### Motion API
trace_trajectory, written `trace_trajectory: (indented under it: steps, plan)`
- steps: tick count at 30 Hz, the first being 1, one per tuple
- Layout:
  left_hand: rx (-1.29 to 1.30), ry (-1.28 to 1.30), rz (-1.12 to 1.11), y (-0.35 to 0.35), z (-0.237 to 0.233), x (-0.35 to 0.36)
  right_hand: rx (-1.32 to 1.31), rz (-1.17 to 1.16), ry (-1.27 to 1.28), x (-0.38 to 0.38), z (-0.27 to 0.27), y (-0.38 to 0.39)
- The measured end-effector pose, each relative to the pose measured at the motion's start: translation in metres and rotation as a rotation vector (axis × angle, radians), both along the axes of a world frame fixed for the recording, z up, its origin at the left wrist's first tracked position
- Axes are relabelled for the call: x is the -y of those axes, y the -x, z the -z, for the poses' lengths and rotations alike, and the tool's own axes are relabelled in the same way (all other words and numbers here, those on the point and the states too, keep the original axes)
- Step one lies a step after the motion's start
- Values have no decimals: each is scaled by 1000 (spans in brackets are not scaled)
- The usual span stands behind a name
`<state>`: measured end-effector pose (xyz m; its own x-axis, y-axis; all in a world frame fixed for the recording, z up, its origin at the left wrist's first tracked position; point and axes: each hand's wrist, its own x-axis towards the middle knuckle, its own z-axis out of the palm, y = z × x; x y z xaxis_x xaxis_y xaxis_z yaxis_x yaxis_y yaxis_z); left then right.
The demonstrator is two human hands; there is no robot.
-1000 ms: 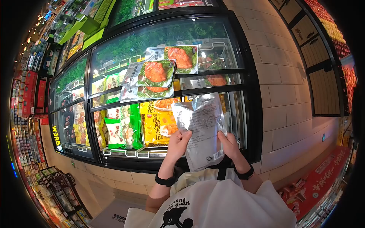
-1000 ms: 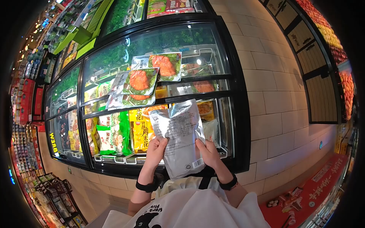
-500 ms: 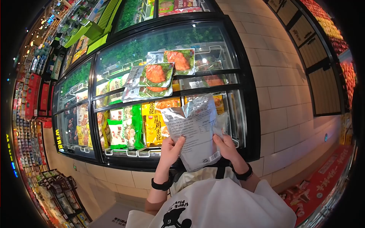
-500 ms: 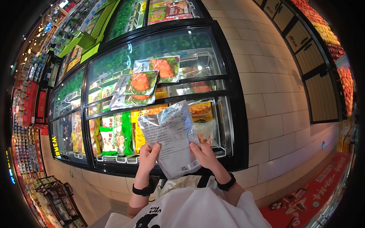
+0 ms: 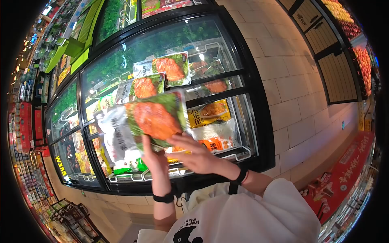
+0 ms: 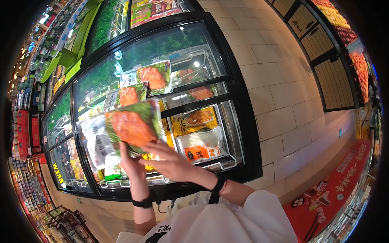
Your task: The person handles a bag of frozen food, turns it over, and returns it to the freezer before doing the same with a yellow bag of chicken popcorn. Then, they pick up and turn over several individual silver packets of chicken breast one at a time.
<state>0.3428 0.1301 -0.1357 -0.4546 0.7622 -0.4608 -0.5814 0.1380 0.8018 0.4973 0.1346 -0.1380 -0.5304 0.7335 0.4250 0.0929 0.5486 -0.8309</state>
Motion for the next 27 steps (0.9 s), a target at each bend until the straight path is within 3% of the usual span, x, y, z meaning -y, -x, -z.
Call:
trace_trajectory:
  steps: [2, 4, 5, 6, 7, 8, 10, 12, 14, 15, 17, 18, 19, 21, 22, 23, 25, 27]
  plan:
    - [51, -174, -60, 23, 4, -38, -93, 204, 79, -17, 56, -8]
    - [61, -165, 0, 43, 2, -69, -98, 477, 374, -36, 121, -22]
    - [81, -168, 29, 48, 0, -84, -336, 576, 746, -45, 173, -30]
    - [13, -152, 38, 61, 17, -98, -257, 704, 870, -55, 203, -44]
    - [-55, -133, 48, 70, 33, -107, -428, 790, 1140, -65, 238, -54]
    - [-77, -44, 148, 71, 34, -112, -841, 777, 1320, -74, 239, -58]
    - [-174, 31, 251, 80, 55, -112, -947, 902, 1390, -95, 274, -56]
    - [-389, 109, 378, 82, 45, -96, -1059, 1039, 1451, -117, 309, -52]
    - [-548, 156, 424, 85, 27, -75, -1121, 1234, 1259, -139, 333, -44]
    - [-576, 147, 455, 88, 26, -63, -1117, 1238, 1278, -149, 336, -46]
    - [-571, 188, 517, 80, 28, -43, -904, 1005, 1572, -171, 333, -55]
    - [-541, 238, 608, 75, 27, -36, -514, 924, 1570, -173, 320, -64]
    - [-507, 289, 699, 67, 27, -30, -516, 921, 1577, -170, 318, -60]
    - [-410, 308, 781, 45, 33, -23, -325, 934, 1010, -162, 313, -53]
    - [-341, 329, 799, 35, 38, -21, -653, 1063, 1080, -159, 302, -45]
    - [-271, 347, 816, 26, 43, -19, -656, 1062, 1071, -149, 298, -44]
    - [-177, 343, 750, 8, 68, -14, -1178, 802, 1411, -121, 293, -41]
    - [-16, 340, 637, -1, 105, -3, -1051, 773, 1516, -80, 282, -40]
